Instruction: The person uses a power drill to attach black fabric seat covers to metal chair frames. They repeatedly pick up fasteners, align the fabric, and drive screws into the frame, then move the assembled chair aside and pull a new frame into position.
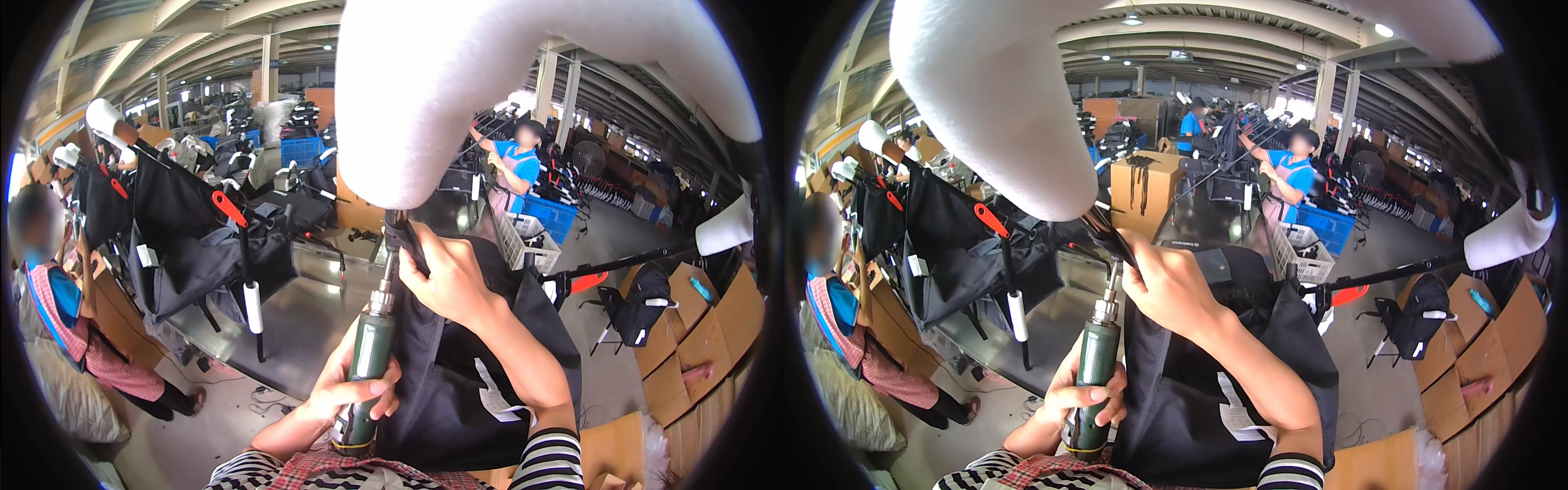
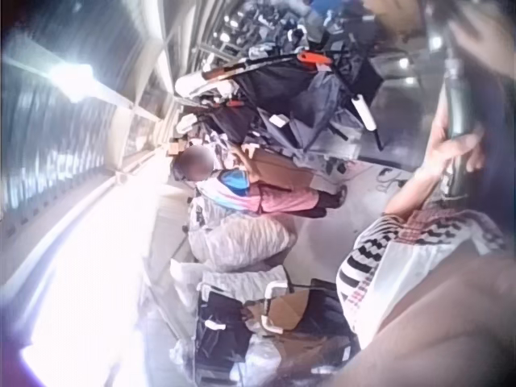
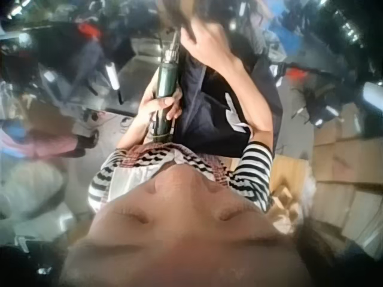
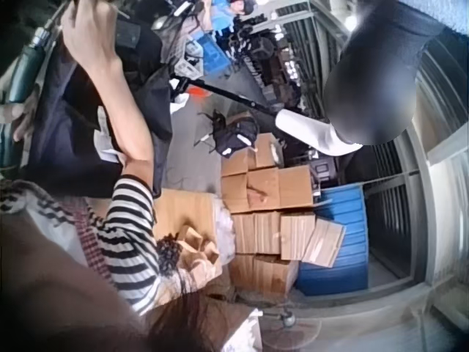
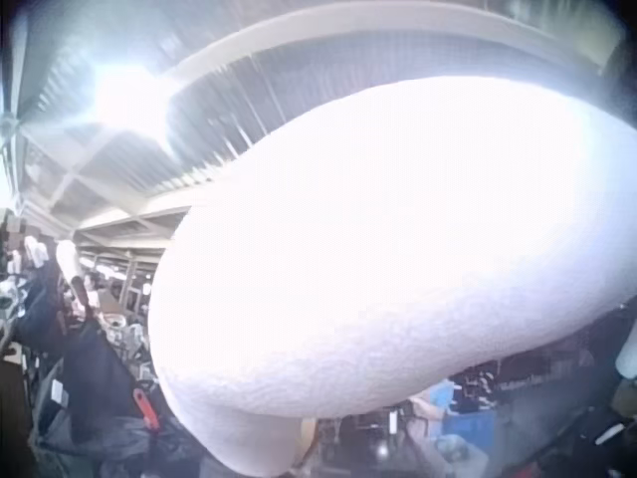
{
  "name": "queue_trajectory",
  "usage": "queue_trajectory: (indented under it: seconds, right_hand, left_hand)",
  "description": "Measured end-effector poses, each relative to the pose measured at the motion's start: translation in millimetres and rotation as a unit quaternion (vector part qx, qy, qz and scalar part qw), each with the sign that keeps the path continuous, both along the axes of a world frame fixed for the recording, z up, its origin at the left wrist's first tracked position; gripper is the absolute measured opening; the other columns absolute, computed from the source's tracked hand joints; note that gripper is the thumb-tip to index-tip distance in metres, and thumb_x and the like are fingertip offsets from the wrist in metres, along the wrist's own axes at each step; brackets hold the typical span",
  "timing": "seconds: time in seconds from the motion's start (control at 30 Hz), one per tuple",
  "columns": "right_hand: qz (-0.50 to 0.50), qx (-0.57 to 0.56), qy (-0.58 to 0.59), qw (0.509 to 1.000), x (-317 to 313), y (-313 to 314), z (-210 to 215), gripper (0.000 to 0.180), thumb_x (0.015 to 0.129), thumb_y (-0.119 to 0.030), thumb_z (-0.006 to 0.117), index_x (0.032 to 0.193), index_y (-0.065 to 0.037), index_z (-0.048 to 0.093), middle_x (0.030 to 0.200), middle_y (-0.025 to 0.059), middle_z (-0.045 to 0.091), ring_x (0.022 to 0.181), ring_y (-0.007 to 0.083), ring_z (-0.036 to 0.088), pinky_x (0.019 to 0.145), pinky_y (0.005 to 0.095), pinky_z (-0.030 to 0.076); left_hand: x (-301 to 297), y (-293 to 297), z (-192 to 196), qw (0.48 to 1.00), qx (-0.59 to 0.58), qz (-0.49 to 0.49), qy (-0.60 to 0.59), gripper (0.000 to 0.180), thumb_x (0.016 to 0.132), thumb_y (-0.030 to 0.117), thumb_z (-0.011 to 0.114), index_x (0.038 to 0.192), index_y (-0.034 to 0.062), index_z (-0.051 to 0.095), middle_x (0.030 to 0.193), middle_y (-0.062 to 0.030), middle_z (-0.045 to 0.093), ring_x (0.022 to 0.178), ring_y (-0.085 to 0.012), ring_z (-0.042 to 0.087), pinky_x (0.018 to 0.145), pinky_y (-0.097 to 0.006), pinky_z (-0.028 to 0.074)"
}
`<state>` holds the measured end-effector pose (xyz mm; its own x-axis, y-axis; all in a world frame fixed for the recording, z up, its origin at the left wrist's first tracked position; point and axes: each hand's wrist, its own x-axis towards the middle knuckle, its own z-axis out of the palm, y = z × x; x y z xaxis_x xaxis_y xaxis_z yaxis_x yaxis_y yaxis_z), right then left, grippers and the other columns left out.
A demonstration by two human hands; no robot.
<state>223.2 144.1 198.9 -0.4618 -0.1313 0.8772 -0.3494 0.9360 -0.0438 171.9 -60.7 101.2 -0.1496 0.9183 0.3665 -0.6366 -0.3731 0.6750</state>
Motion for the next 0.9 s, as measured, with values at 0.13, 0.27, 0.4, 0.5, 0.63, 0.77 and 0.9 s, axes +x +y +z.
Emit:
queue_trajectory:
  seconds: [0.13,0.27,0.4,0.5,0.63,0.77,0.9]
  right_hand:
    - [0.012,-0.026,-0.067,0.997,14,6,6,0.044,0.087,-0.007,0.065,0.128,0.002,0.053,0.081,0.0204,0.066,0.068,0.0372,0.067,0.060,0.0426,0.053]
    - [0.044,-0.012,-0.160,0.986,68,19,4,0.067,0.091,-0.033,0.070,0.142,-0.001,0.040,0.114,0.0284,0.064,0.099,0.0442,0.065,0.085,0.0464,0.052]
    - [-0.102,-0.139,-0.186,0.967,170,38,-10,0.044,0.090,-0.019,0.072,0.130,-0.004,0.060,0.127,0.0117,0.066,0.116,0.0305,0.064,0.099,0.0392,0.051]
    - [-0.204,-0.177,-0.075,0.960,241,46,-41,0.034,0.091,-0.012,0.069,0.124,-0.002,0.064,0.117,0.0109,0.071,0.111,0.0269,0.068,0.096,0.0369,0.051]
    - [-0.291,-0.357,0.057,0.886,298,26,-88,0.020,0.096,-0.008,0.063,0.114,0.001,0.066,0.108,0.0096,0.074,0.103,0.0152,0.068,0.092,0.0289,0.050]
    - [-0.312,-0.426,0.233,0.816,346,-2,-149,0.022,0.102,-0.010,0.056,0.117,0.003,0.063,0.106,0.0117,0.074,0.095,0.0129,0.067,0.091,0.0271,0.050]
    - [-0.394,-0.466,0.370,0.701,354,-40,-211,0.025,0.104,-0.019,0.053,0.111,0.003,0.065,0.089,0.0091,0.071,0.086,0.0144,0.067,0.087,0.0302,0.053]
  left_hand:
    - [-10,4,-24,0.958,0.066,-0.183,-0.211,0.081,0.081,0.007,0.068,0.149,0.0187,0.025,0.085,-0.0132,0.050,0.053,-0.0214,0.057,0.051,-0.037,0.044]
    - [-48,-41,-76,0.996,-0.008,-0.083,-0.017,0.104,0.078,0.013,0.073,0.159,0.0184,0.008,0.089,-0.0181,0.054,0.057,-0.0233,0.059,0.053,-0.038,0.048]
    - [-51,-76,-121,0.871,-0.325,-0.019,0.367,0.099,0.082,0.020,0.076,0.159,0.0145,0.015,0.111,-0.0216,0.057,0.081,-0.0270,0.057,0.072,-0.042,0.047]
    - [-43,-62,-162,0.756,-0.270,-0.107,0.587,0.086,0.083,0.027,0.076,0.153,0.0059,0.031,0.143,-0.0210,0.050,0.131,-0.0312,0.047,0.111,-0.041,0.034]
    - [-36,-28,-158,0.761,-0.193,-0.287,0.549,0.070,0.083,0.035,0.075,0.137,-0.0019,0.051,0.144,-0.0193,0.051,0.133,-0.0303,0.047,0.113,-0.042,0.033]
    - [-32,13,-97,0.718,-0.090,-0.361,0.588,0.075,0.071,0.038,0.086,0.127,-0.0038,0.057,0.129,-0.0146,0.059,0.116,-0.0260,0.056,0.100,-0.038,0.042]
    - [-43,13,-41,0.670,0.002,-0.212,0.712,0.061,0.058,0.019,0.096,0.109,-0.0012,0.070,0.098,-0.0100,0.069,0.082,-0.0200,0.068,0.072,-0.032,0.053]
